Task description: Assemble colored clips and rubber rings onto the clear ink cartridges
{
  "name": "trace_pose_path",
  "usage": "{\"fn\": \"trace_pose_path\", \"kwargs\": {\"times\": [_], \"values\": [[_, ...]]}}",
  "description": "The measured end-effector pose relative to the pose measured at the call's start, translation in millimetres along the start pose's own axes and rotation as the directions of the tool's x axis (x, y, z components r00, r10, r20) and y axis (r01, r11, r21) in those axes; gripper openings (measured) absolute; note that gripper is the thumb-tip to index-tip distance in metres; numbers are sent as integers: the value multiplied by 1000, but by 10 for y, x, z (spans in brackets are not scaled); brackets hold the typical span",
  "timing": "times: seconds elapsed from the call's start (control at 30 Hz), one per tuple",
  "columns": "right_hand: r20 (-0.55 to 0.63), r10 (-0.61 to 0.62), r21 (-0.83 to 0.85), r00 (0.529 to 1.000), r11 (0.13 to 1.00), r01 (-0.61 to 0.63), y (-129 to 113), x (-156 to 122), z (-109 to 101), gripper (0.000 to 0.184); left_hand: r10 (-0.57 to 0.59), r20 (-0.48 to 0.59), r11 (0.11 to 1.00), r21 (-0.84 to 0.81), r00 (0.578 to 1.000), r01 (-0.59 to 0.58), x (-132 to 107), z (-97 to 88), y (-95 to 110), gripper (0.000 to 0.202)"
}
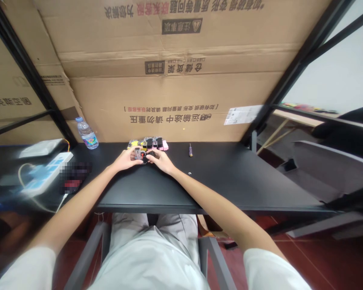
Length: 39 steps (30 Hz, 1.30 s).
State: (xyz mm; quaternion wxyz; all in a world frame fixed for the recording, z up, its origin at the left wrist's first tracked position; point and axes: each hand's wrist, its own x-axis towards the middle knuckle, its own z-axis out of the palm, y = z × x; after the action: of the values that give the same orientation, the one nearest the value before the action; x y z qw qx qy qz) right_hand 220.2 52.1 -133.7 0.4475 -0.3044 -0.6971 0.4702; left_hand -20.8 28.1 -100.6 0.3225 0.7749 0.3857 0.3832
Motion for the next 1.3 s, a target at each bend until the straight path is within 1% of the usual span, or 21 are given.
{"fn": "trace_pose_path", "kwargs": {"times": [0.3, 0.43, 0.63, 0.73, 0.8, 0.83, 0.87, 0.93, 1.0, 1.03, 1.2, 1.3], "values": [[-8, 3, -7, 1000, 1000, -3, 16, 9, -5, 45, -15, 8, 1000, -23, 1000, 15, 7, 22, -11, 70], [3, 9, -26, 1000, 1000, -9, 14, 11, -11, 46, -2, 21, 1000, -24, 1000, 3, 4, 15, 0, 69], [48, -7, -70, 999, 998, 10, -16, 12, -29, 44, 17, 86, 998, -65, 996, -11, 6, 6, -57, 70], [40, -16, -114, 999, 993, 20, -24, 15, -46, 45, 24, 94, 998, -57, 995, -19, 9, 17, -64, 81], [16, -11, -125, 1000, 992, 13, -25, 20, -61, 48, 32, 60, 998, -63, 998, -28, 14, 23, -38, 90], [1, -4, -128, 1000, 992, 4, -26, 23, -69, 50, 34, 27, 997, -67, 999, -32, 19, 24, -19, 90], [-15, 5, -131, 1000, 991, -7, -30, 26, -77, 52, 34, -12, 997, -72, 999, -35, 25, 23, 1, 85], [-42, 25, -135, 999, 990, -31, -42, 28, -88, 56, 40, -77, 996, -80, 996, -47, 37, 17, 33, 65], [-62, 35, -129, 997, 991, -43, -59, 25, -90, 58, 53, -103, 994, -92, 993, -62, 46, 5, 43, 46], [-65, 36, -120, 997, 992, -43, -66, 22, -87, 59, 56, -100, 993, -96, 993, -66, 48, -2, 39, 42], [-84, 36, -64, 996, 997, -41, -72, 18, -78, 60, 78, -24, 994, -77, 997, -79, 34, -38, -20, 40], [-96, 54, -39, 994, 998, -58, -83, 27, -91, 57, 115, 6, 993, -16, 993, -115, 26, -30, -23, 50]]}}
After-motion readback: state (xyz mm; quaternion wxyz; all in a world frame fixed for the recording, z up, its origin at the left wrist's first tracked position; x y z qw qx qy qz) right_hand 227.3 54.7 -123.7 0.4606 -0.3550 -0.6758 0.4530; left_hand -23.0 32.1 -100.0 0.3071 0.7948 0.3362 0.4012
